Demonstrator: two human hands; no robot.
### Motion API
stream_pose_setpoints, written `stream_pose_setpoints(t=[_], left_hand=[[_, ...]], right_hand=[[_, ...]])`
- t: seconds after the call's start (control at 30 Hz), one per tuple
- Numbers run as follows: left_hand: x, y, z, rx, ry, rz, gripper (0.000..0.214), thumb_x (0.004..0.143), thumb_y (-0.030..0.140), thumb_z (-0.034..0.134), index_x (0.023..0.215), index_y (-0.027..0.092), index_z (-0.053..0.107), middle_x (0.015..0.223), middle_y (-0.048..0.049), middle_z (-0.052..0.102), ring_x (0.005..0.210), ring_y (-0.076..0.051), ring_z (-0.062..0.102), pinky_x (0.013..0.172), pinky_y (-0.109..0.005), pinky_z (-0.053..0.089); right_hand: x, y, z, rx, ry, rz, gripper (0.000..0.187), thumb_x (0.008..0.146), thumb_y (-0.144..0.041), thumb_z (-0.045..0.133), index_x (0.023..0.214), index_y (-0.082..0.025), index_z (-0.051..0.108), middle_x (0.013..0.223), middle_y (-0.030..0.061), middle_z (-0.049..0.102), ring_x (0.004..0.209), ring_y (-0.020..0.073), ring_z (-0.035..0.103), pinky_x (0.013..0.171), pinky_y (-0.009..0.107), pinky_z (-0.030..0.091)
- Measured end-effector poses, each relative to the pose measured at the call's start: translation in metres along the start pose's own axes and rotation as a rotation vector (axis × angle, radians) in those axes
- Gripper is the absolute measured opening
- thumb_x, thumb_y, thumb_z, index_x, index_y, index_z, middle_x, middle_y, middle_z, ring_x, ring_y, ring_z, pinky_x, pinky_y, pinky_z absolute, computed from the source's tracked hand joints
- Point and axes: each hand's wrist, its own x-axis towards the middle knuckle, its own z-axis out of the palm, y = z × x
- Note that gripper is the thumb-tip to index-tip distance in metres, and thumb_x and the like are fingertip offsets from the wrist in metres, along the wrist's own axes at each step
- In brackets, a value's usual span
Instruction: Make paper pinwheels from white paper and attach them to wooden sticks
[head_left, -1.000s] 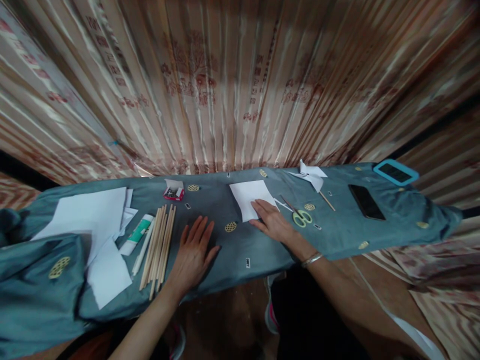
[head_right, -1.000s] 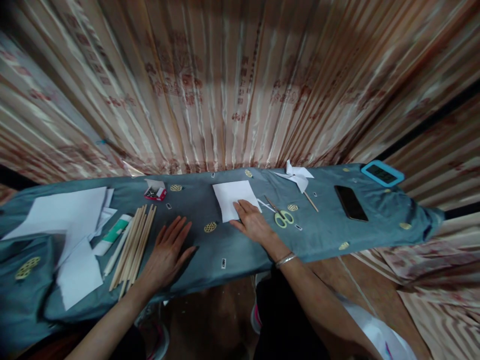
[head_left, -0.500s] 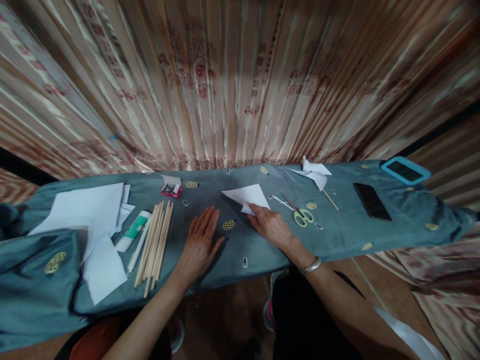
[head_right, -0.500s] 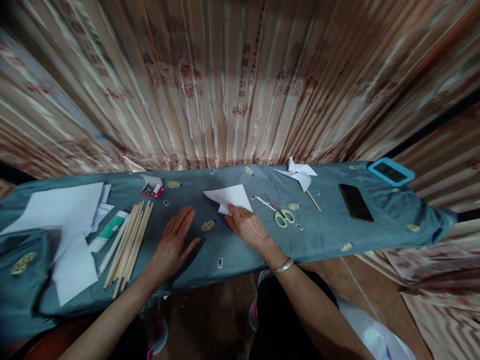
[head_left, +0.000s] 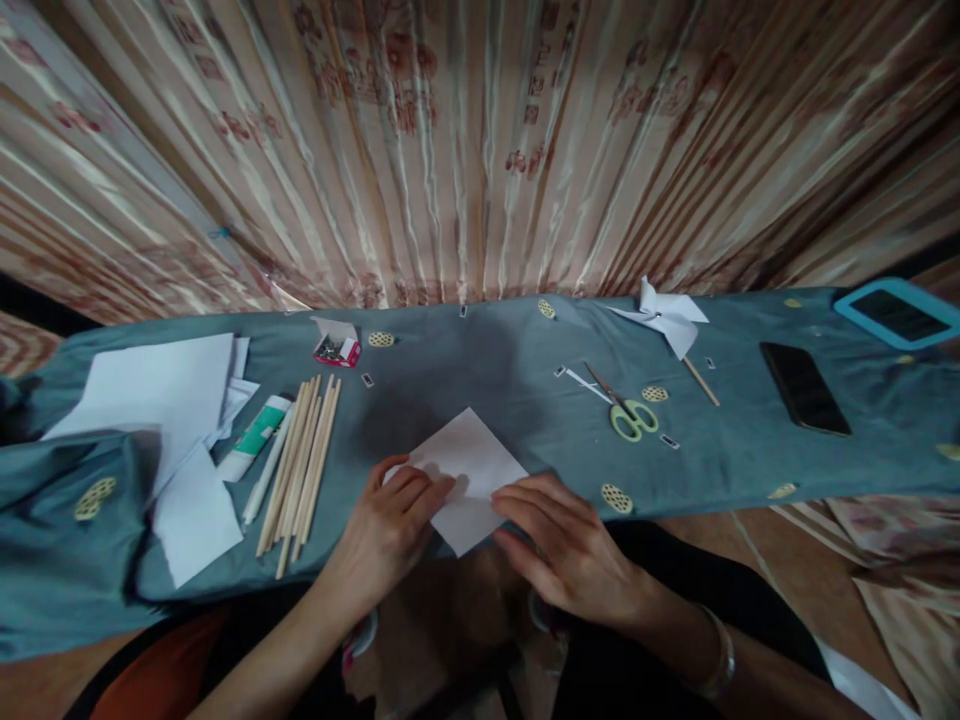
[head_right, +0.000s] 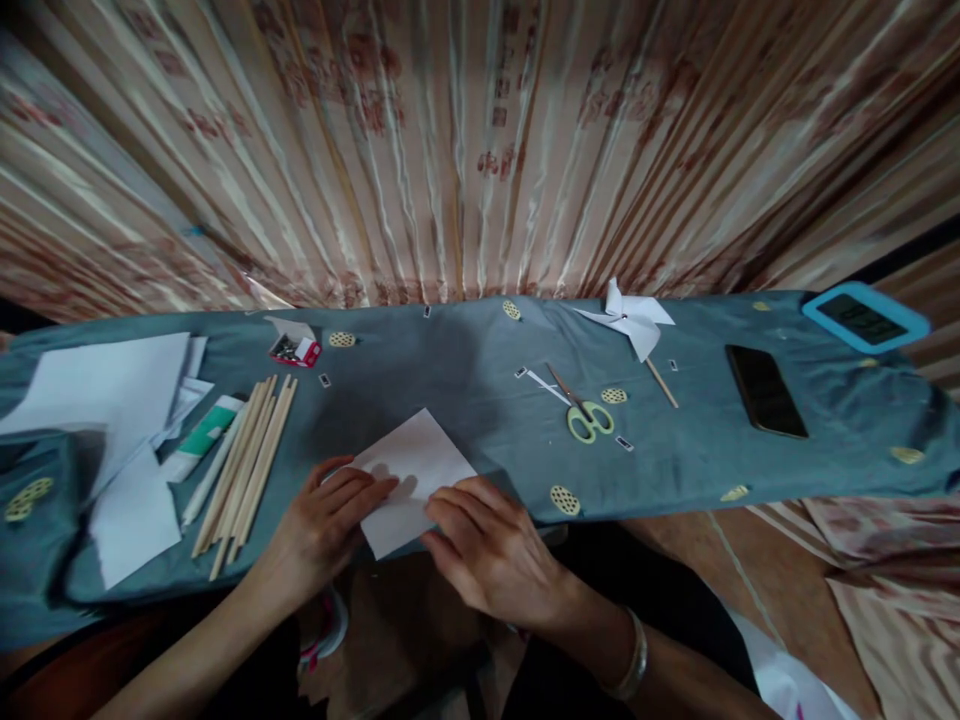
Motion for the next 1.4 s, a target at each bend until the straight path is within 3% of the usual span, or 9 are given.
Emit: stream_pose_setpoints(t=[0.23,0.37,0.47,0.57,0.8,0.9,1.0,1.13,1.4], left_hand=[[-0.003,-0.001,0.002,-0.178,-0.054,-0.233,0.047,0.095,0.024,0.05,0.14,0.017,0.04,0.089,-0.0051,0.07,0.08,-0.019,0.068,0.072,-0.035,0.058],[-0.004,-0.003,0.004,-0.179,-0.063,-0.273,0.048,0.096,0.027,0.05,0.142,0.019,0.04,0.101,-0.0091,0.07,0.087,-0.021,0.069,0.075,-0.036,0.059],[-0.002,-0.005,0.005,-0.188,-0.077,-0.293,0.052,0.095,0.03,0.052,0.144,0.02,0.038,0.102,-0.0096,0.071,0.086,-0.021,0.07,0.074,-0.036,0.059],[-0.001,-0.006,0.005,-0.235,-0.093,-0.348,0.06,0.093,0.034,0.055,0.147,0.021,0.033,0.103,-0.0092,0.072,0.087,-0.022,0.071,0.074,-0.035,0.06],[0.001,-0.012,0.005,-0.275,-0.118,-0.407,0.06,0.093,0.035,0.054,0.147,0.024,0.031,0.119,-0.0112,0.069,0.096,-0.022,0.071,0.079,-0.035,0.059],[0.005,-0.009,0.001,-0.206,-0.047,-0.381,0.067,0.092,0.035,0.057,0.15,0.022,0.026,0.124,-0.0136,0.066,0.102,-0.025,0.069,0.083,-0.039,0.059],[0.006,0.005,0.0,-0.04,0.028,-0.206,0.062,0.092,0.024,0.056,0.148,0.02,0.029,0.138,-0.0162,0.056,0.13,-0.029,0.051,0.102,-0.05,0.048],[-0.004,0.031,0.008,0.069,-0.106,0.054,0.046,0.094,0.013,0.048,0.139,0.011,0.044,0.141,-0.012,0.056,0.14,-0.026,0.038,0.115,-0.048,0.032],[-0.021,0.026,0.023,0.175,-0.247,-0.04,0.059,0.092,0.036,0.053,0.144,0.014,0.039,0.152,-0.0115,0.042,0.145,-0.034,0.027,0.115,-0.055,0.026]], right_hand=[[0.001,0.019,0.002,0.267,-0.027,0.405,0.018,0.097,-0.021,0.048,0.09,-0.02,0.065,0.079,0.0018,0.069,0.075,0.0157,0.064,0.069,0.028,0.051],[0.008,0.02,-0.002,0.343,-0.017,0.376,0.022,0.092,-0.033,0.058,0.109,-0.02,0.064,0.095,0.0053,0.071,0.088,0.0183,0.066,0.076,0.031,0.052],[0.014,0.02,0.002,0.327,0.014,0.368,0.011,0.089,-0.029,0.064,0.097,-0.021,0.066,0.085,0.0025,0.071,0.08,0.0163,0.065,0.073,0.029,0.05],[0.017,0.025,0.012,0.309,0.016,0.497,0.011,0.09,-0.023,0.06,0.082,-0.02,0.066,0.073,0.0001,0.068,0.069,0.0138,0.063,0.065,0.026,0.047],[0.025,0.037,0.02,0.436,-0.007,0.653,0.015,0.088,-0.031,0.062,0.081,-0.02,0.069,0.072,-0.0004,0.07,0.066,0.0136,0.064,0.06,0.024,0.047],[0.028,0.046,0.023,0.363,-0.012,0.653,0.015,0.088,-0.031,0.062,0.081,-0.02,0.07,0.073,0.0002,0.07,0.067,0.0148,0.065,0.061,0.025,0.048],[0.028,0.055,0.03,0.252,-0.005,0.592,0.015,0.088,-0.03,0.06,0.081,-0.021,0.07,0.08,0.0029,0.073,0.075,0.0181,0.067,0.07,0.03,0.051],[0.023,0.058,0.041,0.153,0.077,0.507,0.011,0.087,-0.024,0.062,0.08,-0.02,0.069,0.101,0.0084,0.073,0.097,0.0231,0.066,0.088,0.038,0.051],[0.022,0.054,0.049,0.054,0.122,0.514,0.008,0.086,-0.02,0.063,0.078,-0.02,0.064,0.106,0.0109,0.071,0.102,0.0252,0.064,0.091,0.041,0.052]])
